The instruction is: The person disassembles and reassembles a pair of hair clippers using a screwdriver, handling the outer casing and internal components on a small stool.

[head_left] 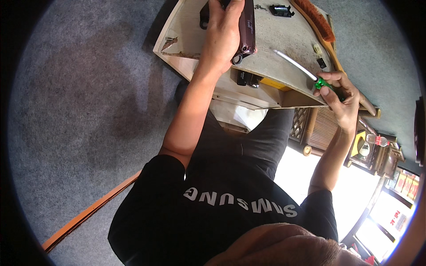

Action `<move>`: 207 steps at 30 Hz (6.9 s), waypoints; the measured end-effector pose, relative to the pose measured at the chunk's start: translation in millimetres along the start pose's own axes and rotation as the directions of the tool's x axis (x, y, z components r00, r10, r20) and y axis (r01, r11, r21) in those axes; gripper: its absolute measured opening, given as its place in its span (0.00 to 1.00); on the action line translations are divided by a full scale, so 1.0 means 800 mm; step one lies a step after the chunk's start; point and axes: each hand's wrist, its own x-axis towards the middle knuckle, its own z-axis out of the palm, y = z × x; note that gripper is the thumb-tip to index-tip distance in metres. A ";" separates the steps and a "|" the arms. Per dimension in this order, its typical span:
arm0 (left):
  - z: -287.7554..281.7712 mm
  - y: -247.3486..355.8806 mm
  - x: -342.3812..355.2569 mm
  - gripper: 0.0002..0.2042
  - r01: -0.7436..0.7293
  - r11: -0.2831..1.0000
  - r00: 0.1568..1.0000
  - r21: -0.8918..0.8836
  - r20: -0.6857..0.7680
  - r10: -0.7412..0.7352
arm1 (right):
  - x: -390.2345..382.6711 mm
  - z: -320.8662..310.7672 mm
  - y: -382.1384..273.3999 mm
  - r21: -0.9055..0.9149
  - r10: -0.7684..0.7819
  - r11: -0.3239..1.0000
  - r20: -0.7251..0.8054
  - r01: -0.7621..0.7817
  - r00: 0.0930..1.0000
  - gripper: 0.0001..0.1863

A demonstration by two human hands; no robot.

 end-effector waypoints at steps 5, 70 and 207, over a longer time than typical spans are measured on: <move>-0.009 -0.024 0.016 0.22 -0.055 0.996 0.998 0.073 -0.027 0.057 | 0.004 0.011 -0.004 0.014 -0.008 1.000 0.009 0.007 1.000 0.14; -0.004 -0.030 0.013 0.23 -0.431 0.821 0.901 0.375 0.232 0.367 | 0.009 0.030 -0.053 -0.534 -0.099 0.839 0.029 0.099 0.995 0.18; -0.005 -0.026 0.007 0.18 -0.177 0.946 0.981 0.273 0.123 0.148 | 0.006 0.040 -0.091 -0.874 -0.359 0.353 0.203 0.334 0.911 0.14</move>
